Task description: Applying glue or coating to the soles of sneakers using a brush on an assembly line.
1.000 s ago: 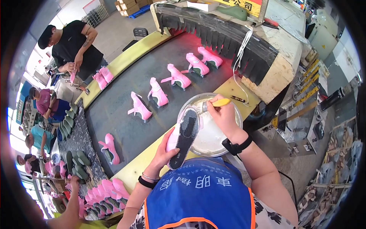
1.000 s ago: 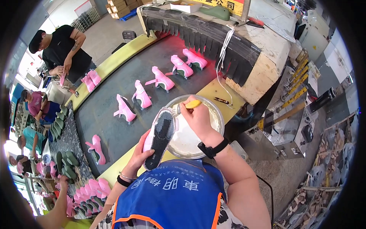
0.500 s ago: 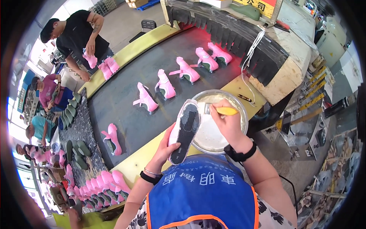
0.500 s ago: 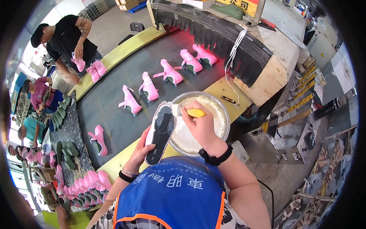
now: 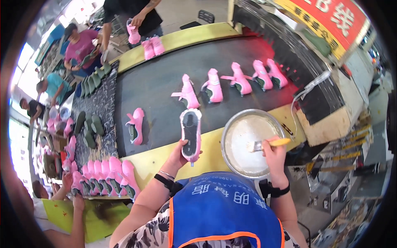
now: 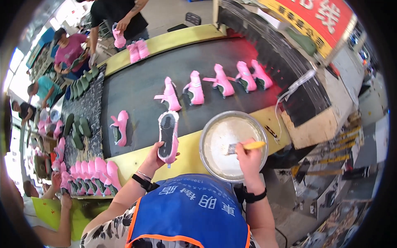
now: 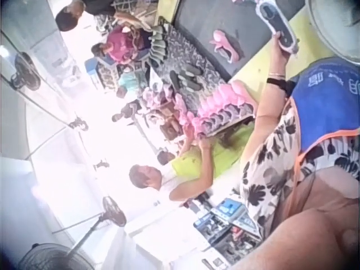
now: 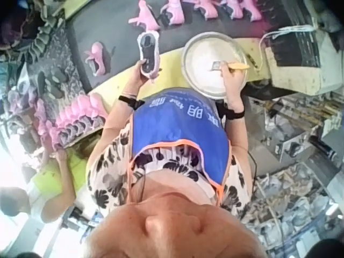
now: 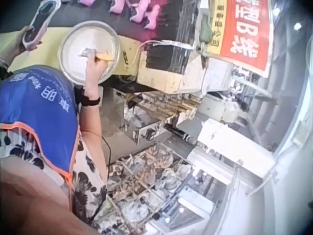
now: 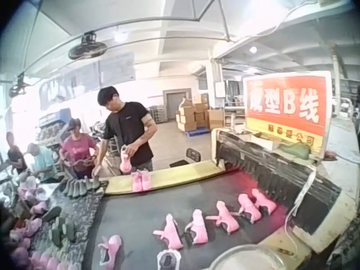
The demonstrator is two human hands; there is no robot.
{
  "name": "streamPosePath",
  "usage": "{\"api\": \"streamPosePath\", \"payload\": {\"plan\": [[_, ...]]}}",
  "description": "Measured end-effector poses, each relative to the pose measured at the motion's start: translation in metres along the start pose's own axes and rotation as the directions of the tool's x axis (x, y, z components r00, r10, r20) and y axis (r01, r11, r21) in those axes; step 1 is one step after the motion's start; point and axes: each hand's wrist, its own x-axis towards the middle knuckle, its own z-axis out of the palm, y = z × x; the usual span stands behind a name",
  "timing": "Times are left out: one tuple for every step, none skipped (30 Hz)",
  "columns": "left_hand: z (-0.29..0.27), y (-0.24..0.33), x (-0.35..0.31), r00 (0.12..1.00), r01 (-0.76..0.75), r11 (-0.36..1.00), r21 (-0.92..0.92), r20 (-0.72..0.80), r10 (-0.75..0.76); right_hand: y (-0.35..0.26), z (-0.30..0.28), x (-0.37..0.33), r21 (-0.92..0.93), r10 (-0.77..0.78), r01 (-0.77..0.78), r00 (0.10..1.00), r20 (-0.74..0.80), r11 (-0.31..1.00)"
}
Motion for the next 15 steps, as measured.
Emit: {"api": "streamPosePath", "payload": {"plan": [[-0.019,0.004,0.005,0.997,0.002,1.000,-0.023,-0.077,-0.004,0.003,-0.004,-0.001,0.052,0.053,-0.052,0.998,-0.016,0.997],[-0.038,0.013,0.014,0.992,-0.014,0.999,-0.035,-0.129,0.010,0.006,-0.009,-0.003,0.013,0.028,-0.028,1.000,0.010,1.000],[-0.056,0.021,0.023,0.970,0.009,0.999,-0.037,-0.244,-0.017,0.008,-0.014,-0.005,-0.009,0.075,-0.075,0.997,-0.034,0.997],[-0.072,0.029,0.034,0.951,-0.063,0.997,0.044,-0.300,0.074,0.009,-0.018,-0.006,-0.014,0.130,-0.132,0.988,-0.088,0.991],[-0.088,0.042,0.048,0.898,-0.091,0.987,0.135,-0.418,0.139,0.009,-0.020,-0.008,-0.036,0.119,-0.121,0.991,-0.064,0.992],[-0.104,0.056,0.061,0.902,-0.122,0.983,0.137,-0.399,0.167,0.009,-0.022,-0.010,-0.037,0.155,-0.160,0.982,-0.108,0.986],[-0.118,0.068,0.078,0.863,-0.153,0.965,0.211,-0.447,0.235,0.008,-0.022,-0.011,-0.026,0.194,-0.200,0.967,-0.166,0.979],[-0.130,0.083,0.095,0.827,-0.178,0.928,0.329,-0.460,0.322,0.007,-0.021,-0.012,-0.042,0.190,-0.198,0.970,-0.150,0.979],[-0.141,0.099,0.112,0.788,-0.190,0.879,0.436,-0.466,0.402,0.005,-0.020,-0.014,-0.040,0.192,-0.203,0.964,-0.184,0.978],[-0.150,0.112,0.128,0.790,-0.191,0.882,0.432,-0.465,0.399,0.003,-0.017,-0.015,-0.026,0.194,-0.206,0.954,-0.230,0.978],[-0.157,0.123,0.143,0.703,-0.161,0.724,0.670,-0.437,0.561,0.001,-0.013,-0.016,-0.044,0.193,-0.207,0.955,-0.225,0.977],[-0.162,0.134,0.154,0.642,-0.064,0.537,0.841,-0.378,0.667,-0.002,-0.009,-0.016,-0.048,0.163,-0.179,0.959,-0.232,0.983],[-0.164,0.143,0.163,0.621,-0.094,0.518,0.850,-0.356,0.698,-0.004,-0.005,-0.016,-0.040,0.144,-0.159,0.957,-0.252,0.986],[-0.163,0.150,0.169,0.725,0.085,0.397,0.914,-0.330,0.605,-0.006,0.000,-0.016,-0.068,0.130,-0.152,0.959,-0.253,0.986],[-0.159,0.150,0.172,0.748,0.235,0.295,0.926,-0.366,0.553,-0.008,0.004,-0.016,-0.094,0.131,-0.159,0.959,-0.252,0.983]]}}
